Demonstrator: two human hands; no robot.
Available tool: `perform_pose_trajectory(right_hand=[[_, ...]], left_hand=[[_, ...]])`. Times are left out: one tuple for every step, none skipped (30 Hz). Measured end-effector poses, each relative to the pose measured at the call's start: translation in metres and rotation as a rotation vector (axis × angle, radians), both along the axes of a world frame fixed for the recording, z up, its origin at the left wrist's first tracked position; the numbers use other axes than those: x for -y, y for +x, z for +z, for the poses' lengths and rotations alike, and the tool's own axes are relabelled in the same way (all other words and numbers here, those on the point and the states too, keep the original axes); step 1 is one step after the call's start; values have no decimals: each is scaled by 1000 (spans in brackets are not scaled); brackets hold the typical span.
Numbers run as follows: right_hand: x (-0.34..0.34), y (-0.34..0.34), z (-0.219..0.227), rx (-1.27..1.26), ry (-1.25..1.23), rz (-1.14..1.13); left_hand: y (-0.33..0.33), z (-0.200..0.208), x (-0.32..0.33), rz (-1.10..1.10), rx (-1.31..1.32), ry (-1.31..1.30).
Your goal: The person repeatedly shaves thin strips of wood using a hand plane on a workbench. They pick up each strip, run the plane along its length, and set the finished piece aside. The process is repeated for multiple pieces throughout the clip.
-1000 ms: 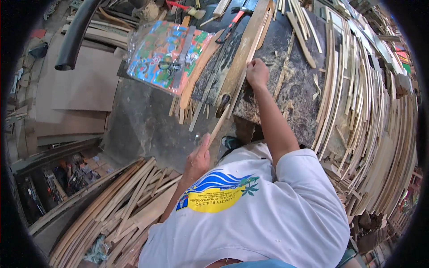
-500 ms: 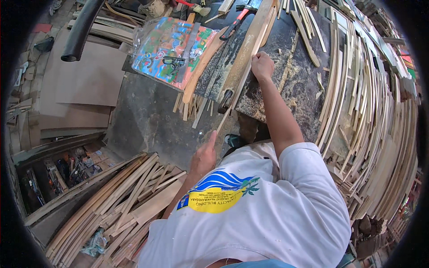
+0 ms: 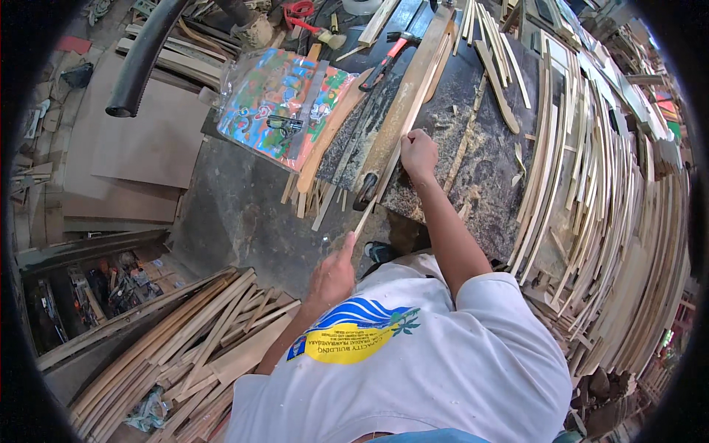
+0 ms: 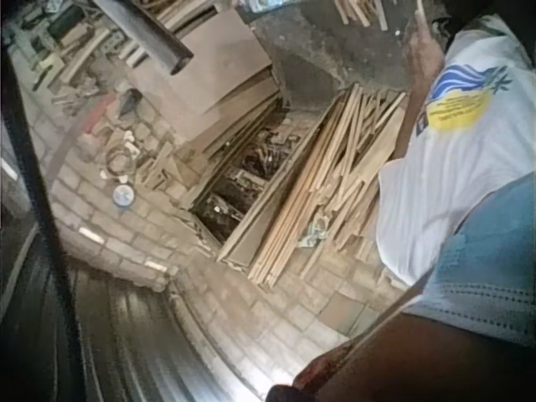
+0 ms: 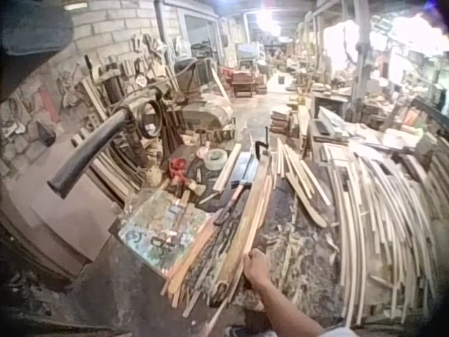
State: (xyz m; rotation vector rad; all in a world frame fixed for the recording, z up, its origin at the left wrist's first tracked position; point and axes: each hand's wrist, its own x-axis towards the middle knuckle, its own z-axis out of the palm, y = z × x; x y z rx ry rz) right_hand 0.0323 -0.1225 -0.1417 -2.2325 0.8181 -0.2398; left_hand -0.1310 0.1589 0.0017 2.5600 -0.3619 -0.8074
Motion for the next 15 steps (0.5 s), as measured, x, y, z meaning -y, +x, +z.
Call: perform_pose_trajectory(right_hand=[[2, 2, 0, -3, 7, -3], [5, 5, 0, -7, 13, -6], [8, 8, 0, -12, 21, -9], [8, 8, 1, -12, 30, -14], [8, 9, 3, -13, 40, -19], [8, 10, 4, -14, 49, -25], [10, 11, 4, -11, 44, -22], [11, 12, 5, -9, 38, -19], [13, 14, 4, -7, 33, -17], [15, 17, 2, 4, 35, -16], [16, 17, 1, 1, 35, -19], [17, 17, -1, -2, 35, -23], [17, 19, 0, 0, 34, -23], [18, 19, 1, 2, 42, -13], [18, 18, 3, 3, 51, -4]], left_hand=[[3, 4, 1, -8, -9, 9], [5, 9, 1, -15, -18, 19], [8, 12, 3, -23, -27, 29], [8, 13, 3, -9, -42, 29], [9, 14, 4, 4, -58, 29], [9, 14, 5, 16, -74, 29], [8, 13, 5, 20, -72, 23], [6, 11, 5, 24, -71, 17], [4, 10, 5, 28, -69, 11], [5, 9, 7, 31, -69, 25], [5, 9, 9, 34, -68, 40], [5, 8, 11, 36, -68, 54], [7, 6, 13, 34, -35, 27], [7, 4, 14, 32, -2, 0], [8, 3, 15, 29, 31, -26]])
